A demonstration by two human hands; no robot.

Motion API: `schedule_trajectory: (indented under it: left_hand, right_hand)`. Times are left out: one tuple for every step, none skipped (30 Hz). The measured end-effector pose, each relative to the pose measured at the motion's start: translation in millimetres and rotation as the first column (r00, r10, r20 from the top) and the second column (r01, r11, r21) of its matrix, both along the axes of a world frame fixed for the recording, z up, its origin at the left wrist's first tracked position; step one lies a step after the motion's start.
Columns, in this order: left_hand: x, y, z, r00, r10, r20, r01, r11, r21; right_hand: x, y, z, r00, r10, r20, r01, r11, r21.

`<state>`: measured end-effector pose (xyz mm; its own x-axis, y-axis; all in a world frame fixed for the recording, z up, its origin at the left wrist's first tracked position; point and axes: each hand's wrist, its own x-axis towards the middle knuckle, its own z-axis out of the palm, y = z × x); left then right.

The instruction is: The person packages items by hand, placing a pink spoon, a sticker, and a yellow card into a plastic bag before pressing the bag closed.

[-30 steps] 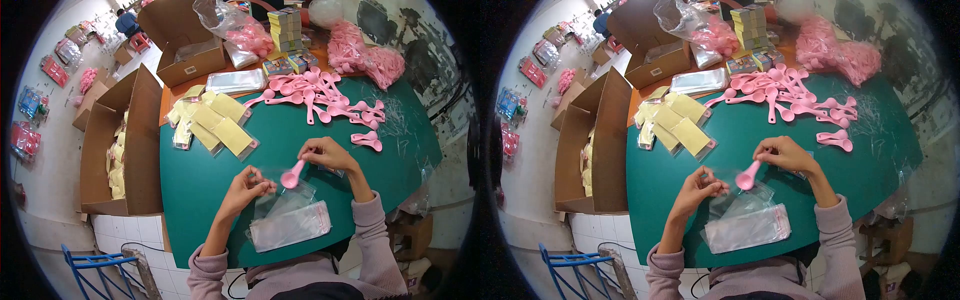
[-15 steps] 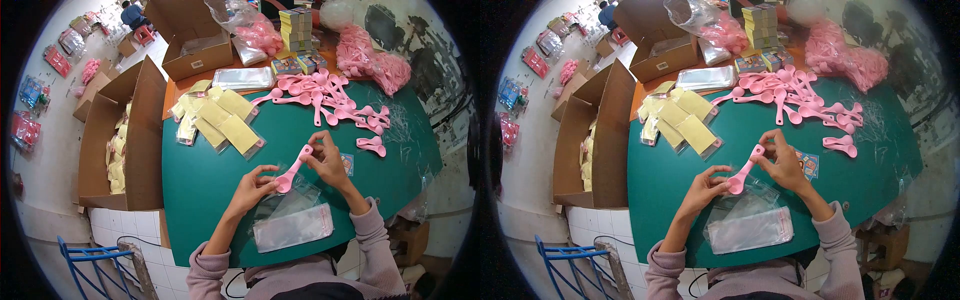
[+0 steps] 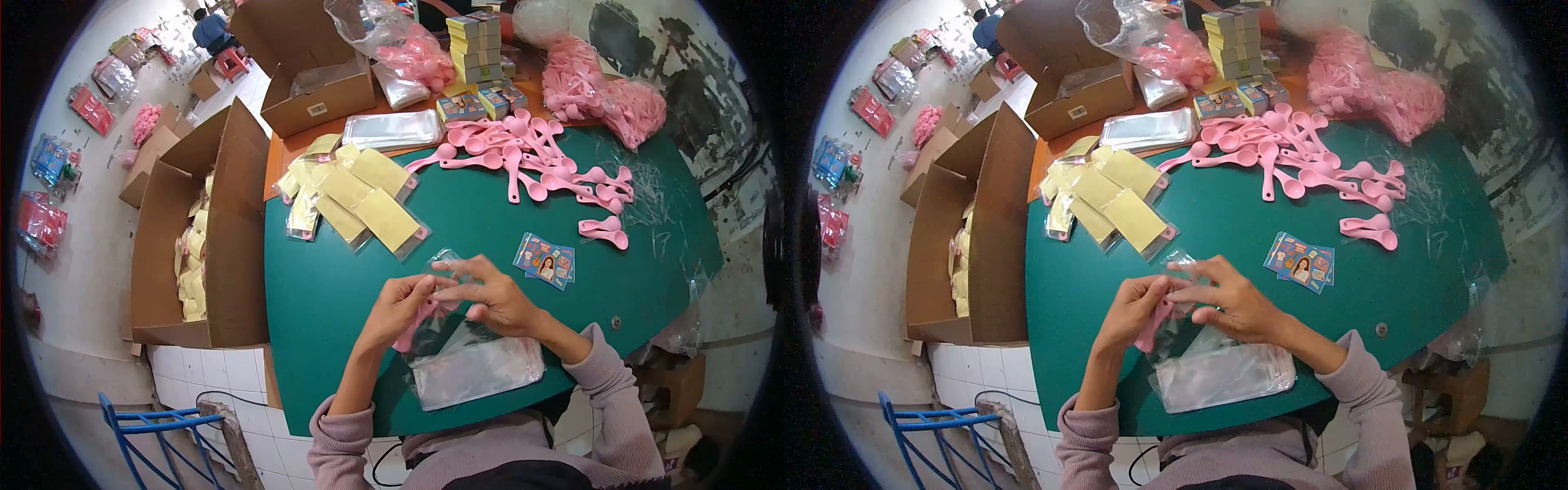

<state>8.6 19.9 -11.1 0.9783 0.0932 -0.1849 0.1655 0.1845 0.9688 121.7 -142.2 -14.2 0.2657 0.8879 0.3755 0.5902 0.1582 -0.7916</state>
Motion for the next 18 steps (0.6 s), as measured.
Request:
schedule_trajectory:
  left_hand:
    - [-0.7, 1.2, 1.6, 1.000, -0.002, 0.001, 0.002, 1.000, 0.001]
    - [-1.6, 2.6, 2.6, 1.000, 0.017, 0.005, -0.017, 1.000, -0.007]
    - [-2.3, 3.2, 3.7, 0.999, 0.037, 0.010, -0.037, 0.999, -0.017]
    - [-2.4, 2.6, 7.0, 0.999, 0.037, 0.010, -0.036, 0.999, -0.018]
    - [-2.2, 1.9, 11.8, 0.998, 0.060, 0.001, -0.059, 0.996, -0.071]
    - [-2.2, 1.7, 14.4, 0.996, 0.087, -0.007, -0.087, 0.989, -0.123]
    - [-2.1, 2.0, 14.0, 0.995, 0.097, -0.001, -0.096, 0.987, -0.126]
    - [-1.4, 3.0, 13.0, 0.997, 0.075, -0.018, -0.077, 0.988, -0.133]
    - [-0.4, 3.9, 11.5, 0.998, 0.052, -0.037, -0.057, 0.988, -0.143]
    - [1.4, 4.7, 8.5, 0.998, 0.059, -0.034, -0.064, 0.987, -0.147]
    - [3.1, 4.0, 4.0, 0.999, 0.035, -0.025, -0.038, 0.992, -0.124]
    - [3.8, 1.6, 1.3, 1.000, 0.004, -0.019, -0.006, 0.995, -0.101]
    - [3.6, -0.3, 2.4, 1.000, -0.004, -0.017, 0.002, 0.995, -0.103]
    - [2.9, -0.7, 5.6, 1.000, -0.015, 0.005, 0.015, 0.997, -0.078]
    - [2.0, -0.2, 7.9, 0.999, -0.022, 0.024, 0.023, 0.998, -0.051]
    - [1.4, 1.3, 7.6, 1.000, -0.017, 0.026, 0.019, 0.999, -0.046]
    - [1.3, 2.9, 5.8, 0.999, -0.023, 0.033, 0.025, 0.997, -0.067]
    - [0.7, 3.0, 4.6, 0.999, -0.029, 0.038, 0.032, 0.995, -0.091]
  right_hand:
    - [1.6, -0.8, 2.9, 1.000, -0.002, 0.001, 0.002, 1.000, 0.001]
    - [5.3, -2.5, 9.4, 0.999, 0.023, -0.033, -0.022, 1.000, 0.016]
    - [10.8, -4.8, 17.3, 0.997, 0.049, -0.067, -0.047, 0.998, 0.030]
    - [25.9, -14.0, 27.2, 0.998, 0.041, -0.052, -0.044, 0.997, -0.060]
    - [40.0, -25.5, 37.0, 0.998, -0.054, 0.031, 0.059, 0.980, -0.189]
    - [52.2, -38.3, 42.1, 0.983, -0.132, 0.129, 0.166, 0.938, -0.305]
    - [59.8, -55.9, 32.9, 0.911, -0.279, 0.304, 0.378, 0.860, -0.342]
    - [66.4, -68.8, 21.2, 0.787, -0.394, 0.476, 0.575, 0.747, -0.333]
    - [73.1, -74.1, 15.5, 0.788, -0.385, 0.481, 0.569, 0.753, -0.330]
    - [78.2, -78.4, 10.9, 0.795, -0.422, 0.435, 0.585, 0.722, -0.368]
    - [79.8, -82.1, 6.1, 0.797, -0.464, 0.387, 0.599, 0.686, -0.413]
    - [80.4, -82.8, 1.9, 0.796, -0.464, 0.388, 0.601, 0.680, -0.420]
    - [83.0, -80.6, -0.4, 0.807, -0.471, 0.355, 0.589, 0.682, -0.434]
    - [85.1, -77.6, 0.1, 0.817, -0.477, 0.323, 0.576, 0.688, -0.441]
    - [84.6, -75.7, 1.9, 0.816, -0.479, 0.324, 0.578, 0.690, -0.436]
    - [82.9, -72.5, 4.8, 0.776, -0.453, 0.439, 0.611, 0.711, -0.348]
    - [80.7, -67.7, 10.3, 0.719, -0.427, 0.548, 0.630, 0.734, -0.255]
    - [77.9, -62.3, 18.5, 0.721, -0.423, 0.548, 0.626, 0.738, -0.254]
